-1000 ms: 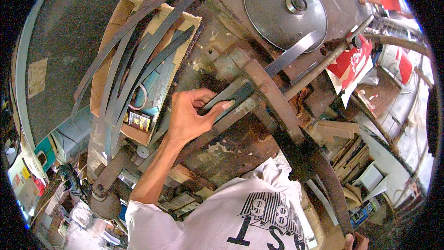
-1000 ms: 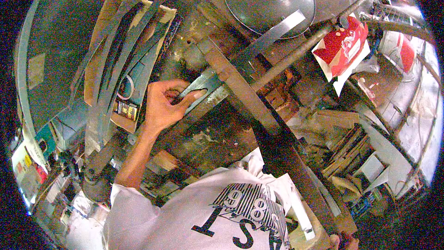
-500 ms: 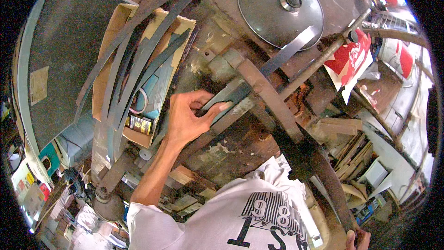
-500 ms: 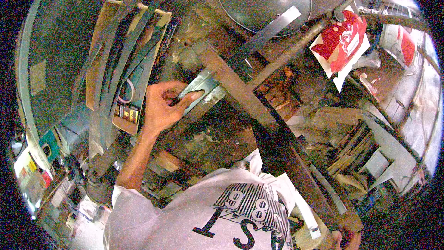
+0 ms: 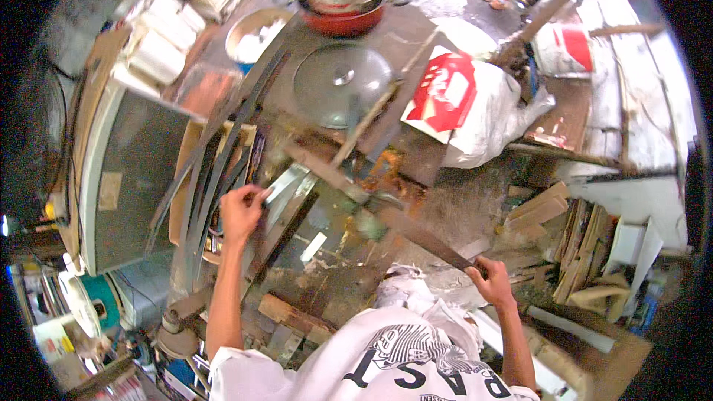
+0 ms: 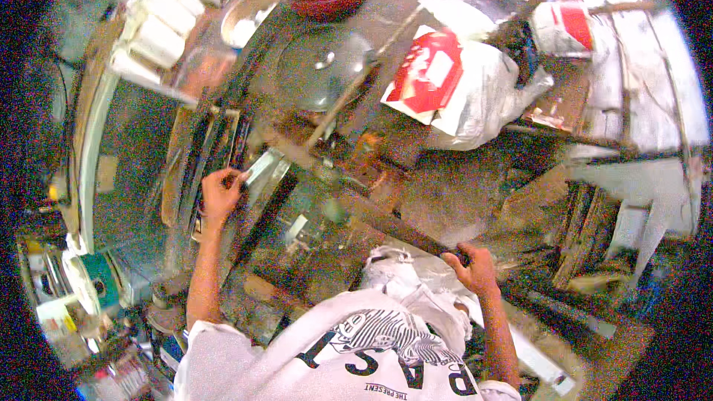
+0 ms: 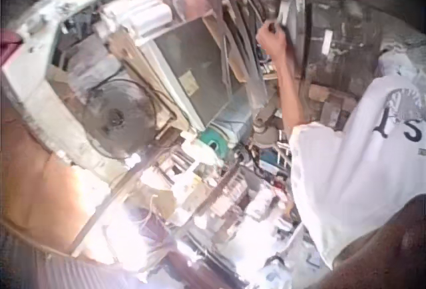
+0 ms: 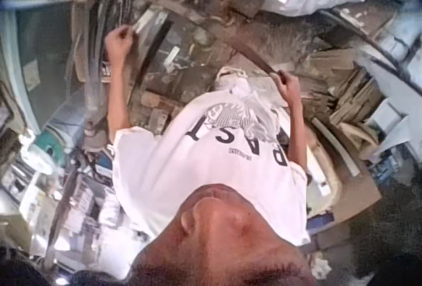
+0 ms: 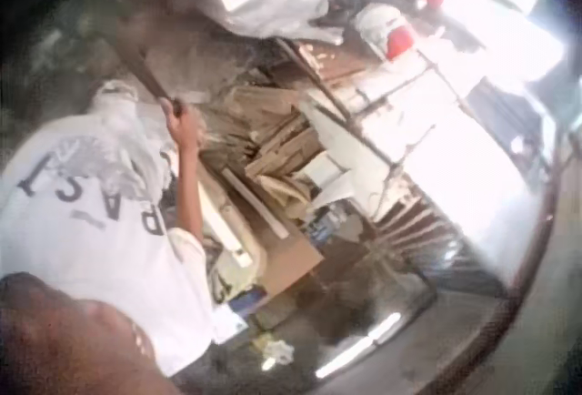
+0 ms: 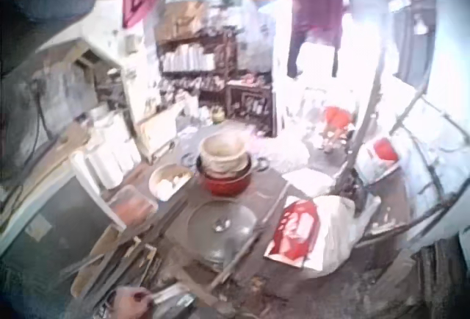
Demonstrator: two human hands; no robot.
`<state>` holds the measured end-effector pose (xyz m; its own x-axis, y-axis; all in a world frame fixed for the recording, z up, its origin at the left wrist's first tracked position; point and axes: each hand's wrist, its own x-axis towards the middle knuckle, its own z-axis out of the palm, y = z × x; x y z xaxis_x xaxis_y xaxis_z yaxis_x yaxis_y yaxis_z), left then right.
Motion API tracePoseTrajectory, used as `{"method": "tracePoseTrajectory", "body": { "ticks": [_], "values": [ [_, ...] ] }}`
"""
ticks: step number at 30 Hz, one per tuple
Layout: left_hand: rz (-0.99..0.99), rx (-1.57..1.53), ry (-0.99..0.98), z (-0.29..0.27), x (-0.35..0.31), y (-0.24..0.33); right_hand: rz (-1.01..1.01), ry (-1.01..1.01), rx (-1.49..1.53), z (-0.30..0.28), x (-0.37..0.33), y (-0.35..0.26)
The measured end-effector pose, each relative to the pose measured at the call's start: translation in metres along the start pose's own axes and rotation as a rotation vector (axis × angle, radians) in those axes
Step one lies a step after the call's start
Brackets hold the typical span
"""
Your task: The person assembles a white plastic frame assembly by hand and using tools. They attach black strips to the frame, use a mallet to tap parts into place, and use a grinder to smooth a small metal component.
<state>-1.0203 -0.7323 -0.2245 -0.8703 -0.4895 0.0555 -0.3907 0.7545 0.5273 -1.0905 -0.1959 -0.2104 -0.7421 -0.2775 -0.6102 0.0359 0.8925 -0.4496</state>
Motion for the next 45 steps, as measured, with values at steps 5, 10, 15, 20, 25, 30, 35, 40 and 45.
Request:
{"method": "tracePoseTrajectory", "body": {
  "ticks": [5,10,15,20,25,30,35,40,45],
  "values": [
    [0.424,-0.133,0.113,-0.054,-0.029,0.163,-0.441,0.867,0.217,-0.04,-0.083,-0.056],
    [1.004,-0.41,-0.232,-0.008,-0.129,0.343,-0.687,0.927,0.669,-0.056,-0.192,-0.044],
    [1.106,-0.546,-0.851,0.043,-0.315,0.452,-0.411,1.464,0.771,0.031,-0.369,0.109],
    [1.451,-0.285,-1.346,0.055,-0.543,0.552,-0.006,1.938,0.903,0.179,-0.592,0.183],
    [2.044,-0.282,-1.816,0.124,-0.795,0.6,0.526,2.418,0.81,0.334,-0.753,0.162],
    [1.936,0.311,-2.412,0.066,-1.028,0.515,1.294,2.695,0.65,0.433,-0.798,0.059],
    [2.723,0.501,-2.827,-0.019,-1.161,0.385,1.83,3.349,0.659,0.473,-0.81,-0.009],
    [2.418,1.465,-3.225,-0.073,-1.242,0.239,2.584,3.286,0.586,0.545,-0.812,-0.039],
    [2.175,1.526,-3.521,-0.092,-1.346,0.029,2.716,3.569,0.464,0.641,-0.813,-0.083]
  ]
}}
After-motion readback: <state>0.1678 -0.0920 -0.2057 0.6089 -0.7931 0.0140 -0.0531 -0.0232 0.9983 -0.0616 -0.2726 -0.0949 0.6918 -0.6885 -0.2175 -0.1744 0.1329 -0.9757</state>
